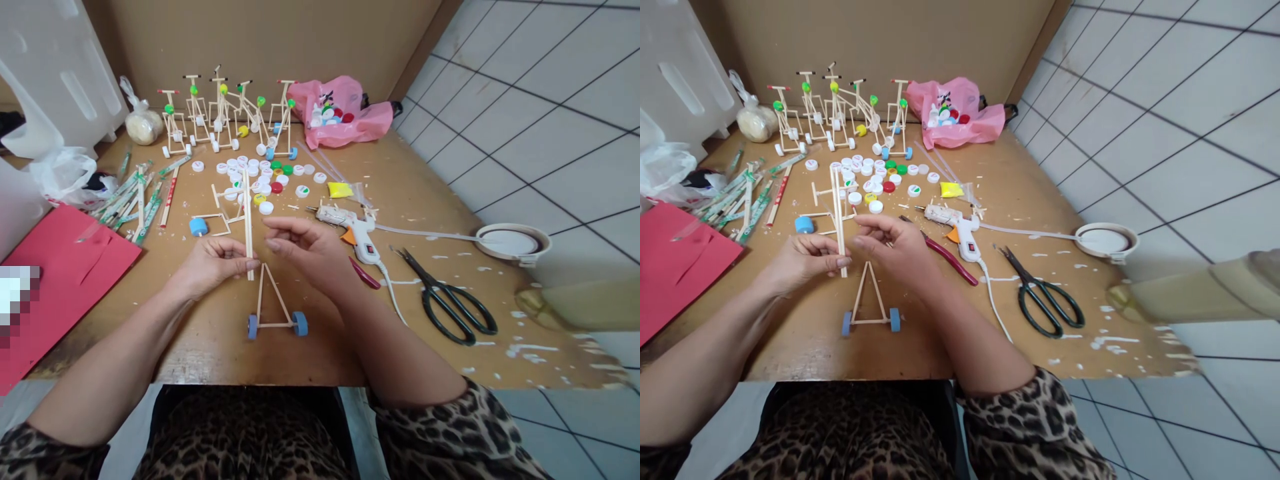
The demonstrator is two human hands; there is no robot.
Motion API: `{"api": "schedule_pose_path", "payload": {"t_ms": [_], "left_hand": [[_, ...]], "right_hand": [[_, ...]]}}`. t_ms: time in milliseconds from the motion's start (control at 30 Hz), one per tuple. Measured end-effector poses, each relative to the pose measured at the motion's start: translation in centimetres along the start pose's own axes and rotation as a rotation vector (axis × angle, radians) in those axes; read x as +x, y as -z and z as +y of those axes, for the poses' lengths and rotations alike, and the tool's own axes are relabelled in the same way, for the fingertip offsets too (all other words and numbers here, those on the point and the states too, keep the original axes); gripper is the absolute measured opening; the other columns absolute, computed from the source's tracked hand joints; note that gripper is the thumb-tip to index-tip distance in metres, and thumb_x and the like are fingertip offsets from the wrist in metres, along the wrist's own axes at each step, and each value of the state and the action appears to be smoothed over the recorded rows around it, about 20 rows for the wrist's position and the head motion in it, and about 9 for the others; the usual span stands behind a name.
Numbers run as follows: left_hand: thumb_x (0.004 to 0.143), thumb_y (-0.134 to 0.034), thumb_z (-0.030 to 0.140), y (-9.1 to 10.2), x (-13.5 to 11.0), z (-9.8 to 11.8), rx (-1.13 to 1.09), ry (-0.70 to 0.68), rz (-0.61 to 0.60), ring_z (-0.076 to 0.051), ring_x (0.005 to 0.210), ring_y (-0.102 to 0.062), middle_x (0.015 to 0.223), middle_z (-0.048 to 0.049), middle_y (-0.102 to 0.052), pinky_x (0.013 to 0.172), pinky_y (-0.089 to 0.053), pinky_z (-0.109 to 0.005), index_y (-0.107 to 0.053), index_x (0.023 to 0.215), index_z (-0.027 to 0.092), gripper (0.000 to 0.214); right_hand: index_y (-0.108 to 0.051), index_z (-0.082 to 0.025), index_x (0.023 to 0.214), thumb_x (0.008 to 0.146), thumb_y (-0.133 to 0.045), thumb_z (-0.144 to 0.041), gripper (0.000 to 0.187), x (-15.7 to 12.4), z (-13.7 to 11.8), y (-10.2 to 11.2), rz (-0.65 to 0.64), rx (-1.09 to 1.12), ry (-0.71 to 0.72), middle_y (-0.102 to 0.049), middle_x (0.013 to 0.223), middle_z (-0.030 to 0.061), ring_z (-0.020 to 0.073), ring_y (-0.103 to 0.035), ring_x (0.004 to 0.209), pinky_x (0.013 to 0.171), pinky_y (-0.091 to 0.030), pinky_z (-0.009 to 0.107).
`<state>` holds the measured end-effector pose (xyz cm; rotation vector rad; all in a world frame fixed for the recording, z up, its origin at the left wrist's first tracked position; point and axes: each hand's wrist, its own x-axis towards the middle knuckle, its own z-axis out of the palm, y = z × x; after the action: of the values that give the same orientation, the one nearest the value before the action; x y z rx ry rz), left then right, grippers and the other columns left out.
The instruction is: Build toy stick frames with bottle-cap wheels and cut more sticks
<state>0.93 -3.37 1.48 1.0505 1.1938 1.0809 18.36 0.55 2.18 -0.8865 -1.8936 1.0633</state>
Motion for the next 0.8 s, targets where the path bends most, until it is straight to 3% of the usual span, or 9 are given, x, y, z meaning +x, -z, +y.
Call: {"api": "schedule_pose_path", "payload": {"t_ms": [100,200,400,800], "left_hand": [[0.05,-0.082,0.024,-0.1,0.0,-0.2,0.049,0.012,-0.062,-0.007,0.042,-0.046,0.047,0.0006,-0.062,0.043,-0.035,-0.019,-0.07,0.056,0.018,0.015],[0.048,-0.082,0.025,-0.2,-0.1,-0.3,0.084,0.021,-0.118,-0.007,0.042,-0.044,0.046,0.0017,-0.06,0.042,-0.032,-0.02,-0.07,0.055,0.018,0.016],[0.049,-0.081,0.026,-0.1,-0.1,-0.5,0.141,0.044,-0.168,-0.006,0.041,-0.039,0.044,0.003,-0.055,0.041,-0.028,-0.019,-0.069,0.055,0.017,0.016],[0.052,-0.078,0.024,0.2,0.1,-0.6,0.172,0.006,-0.187,-0.006,0.041,-0.038,0.046,0.0027,-0.058,0.041,-0.027,-0.019,-0.07,0.057,0.018,0.011]], "right_hand": [[-0.07,-0.017,0.091,0.076,-0.065,-0.041,0.028,0.3,0.1,-0.4,0.033,0.15,-0.176,-0.06,0.063,-0.0026,0.0083,-0.048,0.053,0.052,-0.043,0.024],[-0.069,-0.016,0.08,0.07,-0.069,-0.042,0.028,0.5,0.1,-0.9,0.023,0.239,-0.262,-0.05,0.052,-0.0066,0.0059,-0.04,0.046,0.044,-0.034,0.022],[-0.062,-0.017,0.068,0.061,-0.075,-0.046,0.033,0.6,0.3,-1.5,0.028,0.328,-0.327,-0.049,0.048,-0.0083,0.0045,-0.04,0.042,0.042,-0.032,0.02],[-0.055,-0.018,0.06,0.062,-0.075,-0.046,0.034,0.9,0.2,-1.6,-0.013,0.414,-0.298,-0.051,0.045,-0.0078,0.0052,-0.044,0.041,0.045,-0.04,0.02]]}}
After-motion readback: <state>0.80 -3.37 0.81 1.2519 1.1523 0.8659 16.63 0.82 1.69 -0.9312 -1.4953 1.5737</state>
